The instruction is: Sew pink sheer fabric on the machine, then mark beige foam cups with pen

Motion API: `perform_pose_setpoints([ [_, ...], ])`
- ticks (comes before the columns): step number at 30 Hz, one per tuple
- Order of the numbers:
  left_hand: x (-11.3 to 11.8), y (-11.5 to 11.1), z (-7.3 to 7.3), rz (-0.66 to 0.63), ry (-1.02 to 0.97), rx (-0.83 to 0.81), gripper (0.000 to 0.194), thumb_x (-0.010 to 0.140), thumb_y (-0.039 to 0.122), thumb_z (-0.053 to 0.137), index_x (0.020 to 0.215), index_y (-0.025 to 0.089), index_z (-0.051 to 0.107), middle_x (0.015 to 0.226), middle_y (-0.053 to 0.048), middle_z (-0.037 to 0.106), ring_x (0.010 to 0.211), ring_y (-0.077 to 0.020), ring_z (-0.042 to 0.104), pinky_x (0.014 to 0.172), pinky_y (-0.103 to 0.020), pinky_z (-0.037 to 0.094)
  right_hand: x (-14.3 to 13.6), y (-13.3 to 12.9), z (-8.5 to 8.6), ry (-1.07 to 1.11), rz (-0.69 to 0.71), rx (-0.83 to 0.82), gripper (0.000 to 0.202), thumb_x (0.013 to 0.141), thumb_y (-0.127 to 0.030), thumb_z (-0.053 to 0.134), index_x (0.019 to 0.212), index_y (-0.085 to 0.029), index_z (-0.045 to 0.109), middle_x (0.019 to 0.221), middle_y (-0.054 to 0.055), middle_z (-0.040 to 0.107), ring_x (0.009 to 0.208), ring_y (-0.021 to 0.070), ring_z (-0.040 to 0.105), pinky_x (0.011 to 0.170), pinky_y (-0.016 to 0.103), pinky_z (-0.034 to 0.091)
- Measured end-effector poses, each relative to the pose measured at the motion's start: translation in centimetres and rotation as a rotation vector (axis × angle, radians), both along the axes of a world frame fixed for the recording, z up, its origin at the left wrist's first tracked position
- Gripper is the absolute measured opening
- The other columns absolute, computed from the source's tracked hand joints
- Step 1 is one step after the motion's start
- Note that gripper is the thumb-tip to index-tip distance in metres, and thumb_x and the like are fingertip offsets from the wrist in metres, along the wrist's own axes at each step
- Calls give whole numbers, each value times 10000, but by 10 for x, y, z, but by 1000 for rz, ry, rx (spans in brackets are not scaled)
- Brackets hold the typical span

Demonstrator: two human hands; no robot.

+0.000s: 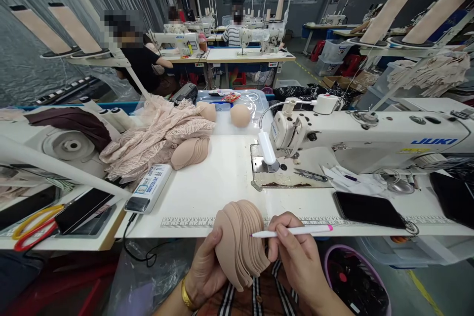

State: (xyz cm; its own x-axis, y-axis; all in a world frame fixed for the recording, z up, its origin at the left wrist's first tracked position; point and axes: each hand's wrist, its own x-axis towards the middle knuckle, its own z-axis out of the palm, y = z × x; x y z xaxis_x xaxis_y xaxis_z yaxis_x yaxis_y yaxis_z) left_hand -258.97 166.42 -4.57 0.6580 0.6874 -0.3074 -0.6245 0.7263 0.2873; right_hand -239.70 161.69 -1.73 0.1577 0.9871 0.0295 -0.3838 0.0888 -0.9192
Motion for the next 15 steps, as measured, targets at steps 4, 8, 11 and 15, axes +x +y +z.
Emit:
perform_pose_setpoints([
  [4,1,0,5,14,43,-27,433,814,421,881,1143,147,815,1074,-123,828,1244,-358,688,1235,-500,389,1,0,-1,-38,2,15,275,1091,-432,566,949,-219,667,608,-15,651,612,162,569,669,305,417],
  [8,3,0,6,25,79,-36,442,794,436,893,1109,136,816,1107,-135,819,1244,-370,684,1221,-508,407,-1,0,0,-15,20,12,275,1082,-441,584,954,-214,672,625,-2,676,611,166,582,635,300,407],
  [11,2,0,5,52,100,-51,446,787,422,899,1118,137,808,1161,-139,808,1266,-376,671,1216,-503,416,-1,-1,3,-17,8,8,291,1077,-459,585,959,-210,678,599,-6,663,598,170,578,652,312,418],
  [15,2,0,3,57,114,-71,520,790,423,899,1203,129,781,1229,-148,789,1293,-368,660,1221,-487,422,-2,-1,6,-62,-3,-21,307,1069,-479,598,942,-209,673,613,-6,660,614,169,571,662,311,413],
])
